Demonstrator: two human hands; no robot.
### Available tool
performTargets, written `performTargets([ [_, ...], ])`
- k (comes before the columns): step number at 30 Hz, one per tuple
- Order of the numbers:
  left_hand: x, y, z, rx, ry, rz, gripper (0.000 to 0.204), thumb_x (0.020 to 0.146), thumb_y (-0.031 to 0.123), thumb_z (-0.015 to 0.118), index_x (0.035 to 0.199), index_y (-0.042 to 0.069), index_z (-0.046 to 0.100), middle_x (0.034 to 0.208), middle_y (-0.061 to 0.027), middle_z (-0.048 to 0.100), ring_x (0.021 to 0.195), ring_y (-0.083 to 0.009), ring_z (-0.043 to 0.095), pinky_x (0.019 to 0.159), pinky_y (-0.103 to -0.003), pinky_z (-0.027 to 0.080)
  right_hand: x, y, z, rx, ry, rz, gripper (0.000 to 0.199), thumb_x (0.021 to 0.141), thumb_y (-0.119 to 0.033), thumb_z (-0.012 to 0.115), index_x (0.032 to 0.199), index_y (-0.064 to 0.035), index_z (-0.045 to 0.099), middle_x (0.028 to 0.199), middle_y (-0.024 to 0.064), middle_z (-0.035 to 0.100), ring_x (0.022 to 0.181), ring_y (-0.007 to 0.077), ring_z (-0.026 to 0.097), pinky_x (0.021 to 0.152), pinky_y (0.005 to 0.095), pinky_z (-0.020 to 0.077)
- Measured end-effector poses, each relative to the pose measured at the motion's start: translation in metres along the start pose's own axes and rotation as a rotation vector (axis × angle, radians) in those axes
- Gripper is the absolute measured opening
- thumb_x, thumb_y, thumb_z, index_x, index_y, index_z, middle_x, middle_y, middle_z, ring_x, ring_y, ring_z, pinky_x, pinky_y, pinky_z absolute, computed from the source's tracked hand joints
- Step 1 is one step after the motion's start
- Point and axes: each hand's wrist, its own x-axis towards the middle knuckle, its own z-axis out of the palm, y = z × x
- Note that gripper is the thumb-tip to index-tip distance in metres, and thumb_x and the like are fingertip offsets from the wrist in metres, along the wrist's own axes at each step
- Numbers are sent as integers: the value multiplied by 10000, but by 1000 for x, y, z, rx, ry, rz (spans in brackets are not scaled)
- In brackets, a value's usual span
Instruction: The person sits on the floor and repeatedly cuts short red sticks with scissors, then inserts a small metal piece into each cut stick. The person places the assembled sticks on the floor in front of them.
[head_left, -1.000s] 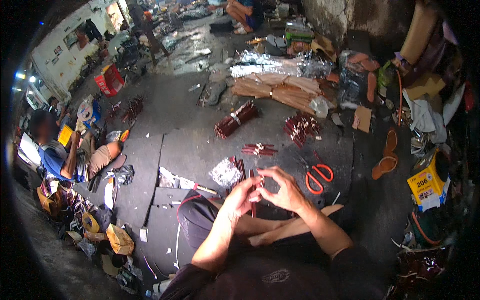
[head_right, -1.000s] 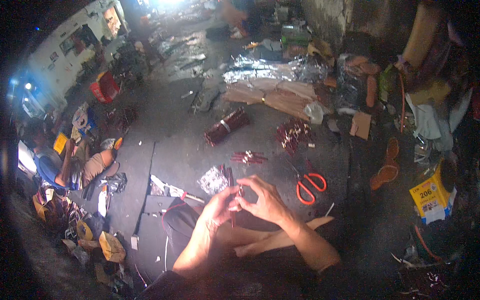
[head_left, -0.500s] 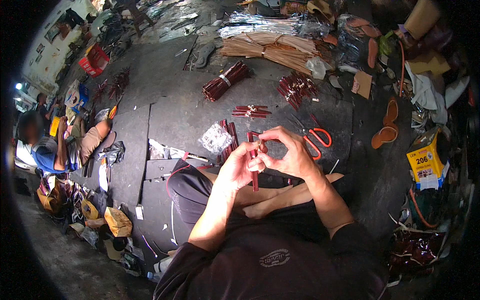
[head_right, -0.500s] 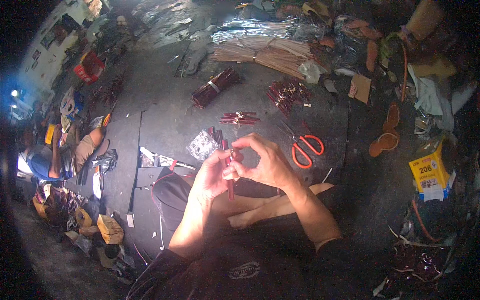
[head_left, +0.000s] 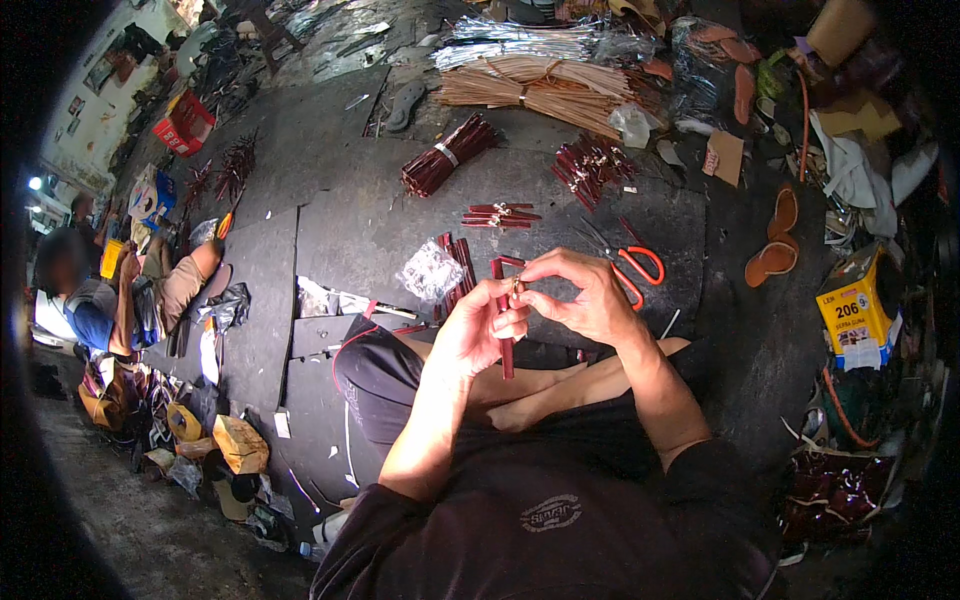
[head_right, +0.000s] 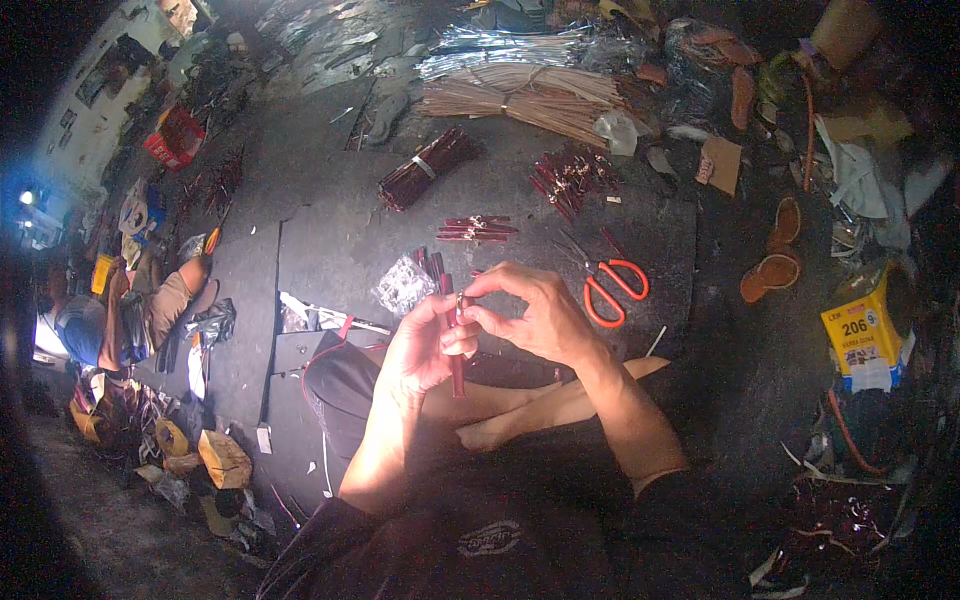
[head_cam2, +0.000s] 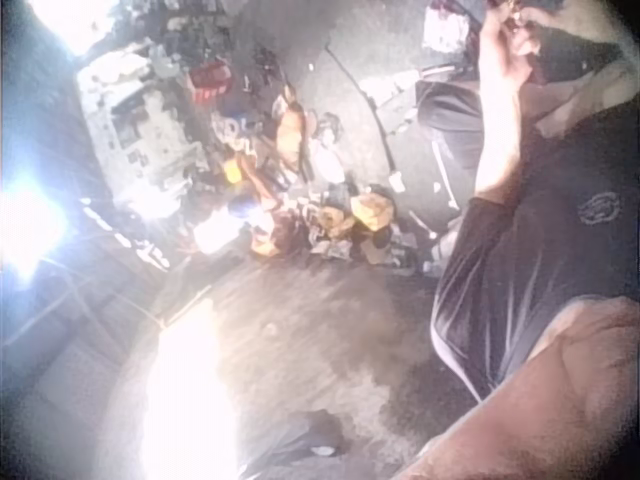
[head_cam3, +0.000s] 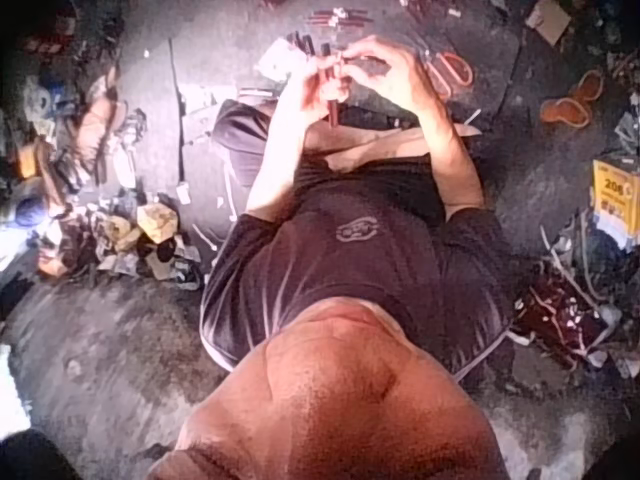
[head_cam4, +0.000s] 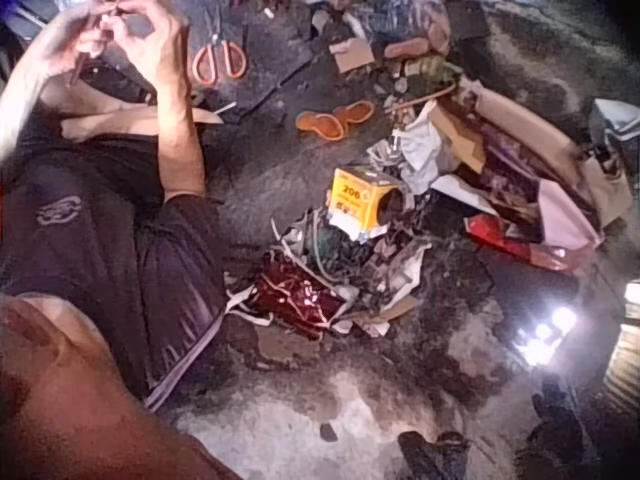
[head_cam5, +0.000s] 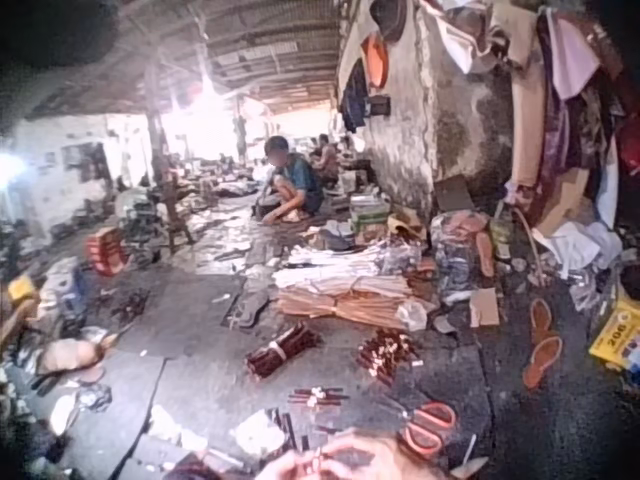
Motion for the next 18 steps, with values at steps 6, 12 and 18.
performTargets([
  [6, -4, -1, 4, 281, 146, 161, 135, 916, 146, 578, 955, 16, 583, 790, -4, 538, 589, -67, 403, 532, -212, 324, 1, -4, -5, -22, -33, 8, 256, 827, -66, 725, 1072, -35, 659, 1003, 112, 680, 917, 218, 676, 794, 314, 526],
  [12, -2, -6, 17, 1029, 390, 389, 135, 963, 159, 548, 934, 50, 621, 760, 60, 506, 611, -18, 376, 563, -204, 330, -1, -4, 1, 215, 44, 250, 202, 903, -84, 655, 1094, -17, 652, 972, 80, 681, 860, 170, 668, 766, 305, 532],
  [18, 3, -11, 5, 933, 408, 462, 162, 993, 179, 455, 988, 53, 558, 777, 19, 519, 642, -61, 417, 575, -232, 354, -8, 10, 7, 195, 29, 339, 107, 906, -56, 635, 988, 13, 629, 915, 92, 678, 858, 165, 664, 803, 303, 528],
])
